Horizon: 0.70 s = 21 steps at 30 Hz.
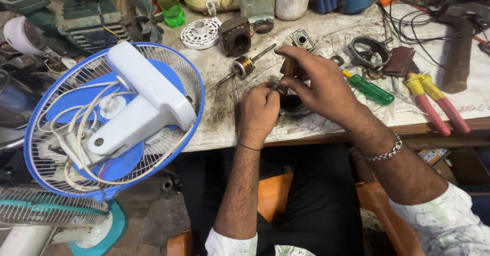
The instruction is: The person cleans a small metal component with sandpaper, then places it into a fan motor housing. They apply lubricant from a blue bottle into the housing and insert a rotor assembly, rotating it to test movement.
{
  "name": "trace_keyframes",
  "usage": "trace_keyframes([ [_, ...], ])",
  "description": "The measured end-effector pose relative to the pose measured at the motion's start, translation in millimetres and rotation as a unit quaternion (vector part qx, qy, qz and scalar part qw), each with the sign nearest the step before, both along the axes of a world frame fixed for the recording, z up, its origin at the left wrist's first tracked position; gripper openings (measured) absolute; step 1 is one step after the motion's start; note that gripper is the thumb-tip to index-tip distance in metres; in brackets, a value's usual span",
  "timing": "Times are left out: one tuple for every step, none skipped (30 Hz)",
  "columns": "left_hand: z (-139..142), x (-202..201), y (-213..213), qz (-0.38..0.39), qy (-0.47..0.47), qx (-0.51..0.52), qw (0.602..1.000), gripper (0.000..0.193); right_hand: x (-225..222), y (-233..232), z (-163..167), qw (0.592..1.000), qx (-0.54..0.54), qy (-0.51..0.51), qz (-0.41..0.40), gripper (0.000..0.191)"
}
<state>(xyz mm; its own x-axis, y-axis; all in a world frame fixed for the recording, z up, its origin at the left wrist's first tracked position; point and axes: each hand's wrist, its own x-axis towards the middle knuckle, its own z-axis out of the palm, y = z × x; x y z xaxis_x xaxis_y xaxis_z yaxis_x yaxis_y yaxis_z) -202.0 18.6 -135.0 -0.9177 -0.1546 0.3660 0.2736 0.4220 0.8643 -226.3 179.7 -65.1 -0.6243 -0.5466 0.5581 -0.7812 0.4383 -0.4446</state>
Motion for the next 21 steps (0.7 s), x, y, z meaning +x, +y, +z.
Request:
trace_keyframes([
  [4, 1, -1, -0.012, -0.013, -0.018, 1.000, 0.029, -2, 1, 0, 1.000, -0.011, -0.006, 0.005, 0.059],
  [7, 5, -3, -0.022, -0.029, -0.035, 0.999, 0.029, -4, 1, 0, 1.000, -0.006, -0.010, 0.010, 0.059],
  [10, 8, -6, -0.032, -0.044, -0.052, 0.997, 0.029, -7, 2, -1, 1.000, -0.002, -0.014, 0.015, 0.059],
  [14, 10, -13, -0.062, 0.007, -0.086, 0.994, 0.031, -10, 3, -1, 1.000, -0.001, -0.014, 0.017, 0.059],
  [16, 14, -20, -0.096, 0.055, -0.119, 0.987, 0.039, -13, 5, -1, 0.999, -0.012, -0.024, 0.021, 0.059],
  [16, 19, -22, -0.131, 0.098, -0.149, 0.975, 0.050, -14, 6, -2, 0.999, -0.021, -0.040, 0.026, 0.059],
  [15, 22, -23, -0.129, 0.084, -0.152, 0.976, 0.050, -14, 8, -3, 0.997, -0.030, -0.059, 0.032, 0.060],
  [15, 23, -24, -0.126, 0.073, -0.157, 0.977, 0.051, -15, 9, -4, 0.997, -0.028, -0.059, 0.040, 0.059],
  [13, 22, -24, -0.123, 0.065, -0.163, 0.977, 0.052, -16, 9, -6, 0.997, -0.026, -0.056, 0.047, 0.058],
  [12, 23, -24, -0.118, 0.056, -0.158, 0.979, 0.051, -16, 9, -7, 0.997, -0.024, -0.052, 0.054, 0.057],
  [10, 23, -24, -0.114, 0.047, -0.153, 0.980, 0.050, -17, 9, -7, 0.997, -0.029, -0.054, 0.057, 0.058],
  [8, 24, -22, -0.111, 0.036, -0.147, 0.982, 0.049, -16, 9, -8, 0.996, -0.032, -0.058, 0.057, 0.058],
  [7, 25, -21, -0.112, 0.035, -0.140, 0.983, 0.049, -15, 8, -9, 0.996, -0.035, -0.062, 0.058, 0.059],
  [7, 25, -21, -0.114, 0.036, -0.133, 0.984, 0.048, -14, 7, -9, 0.995, -0.038, -0.053, 0.071, 0.060],
  [7, 24, -22, -0.117, 0.038, -0.128, 0.984, 0.047, -12, 6, -9, 0.995, -0.042, -0.043, 0.082, 0.061],
  [8, 25, -22, -0.109, 0.037, -0.136, 0.984, 0.048, -10, 6, -9, 0.994, -0.046, -0.032, 0.092, 0.062],
  [9, 26, -22, -0.102, 0.035, -0.143, 0.984, 0.048, -8, 6, -9, 0.995, -0.044, -0.056, 0.076, 0.062],
  [11, 28, -22, -0.093, 0.034, -0.150, 0.984, 0.049, -5, 7, -8, 0.994, -0.042, -0.078, 0.061, 0.062],
  [13, 28, -23, -0.097, 0.031, -0.150, 0.983, 0.050, -3, 8, -8, 0.993, -0.041, -0.100, 0.047, 0.062],
  [16, 29, -23, -0.101, 0.028, -0.151, 0.983, 0.050, -2, 9, -8, 0.994, -0.054, -0.082, 0.053, 0.062],
  [18, 30, -23, -0.104, 0.024, -0.152, 0.983, 0.050, 0, 10, -8, 0.994, -0.066, -0.064, 0.060, 0.062],
])
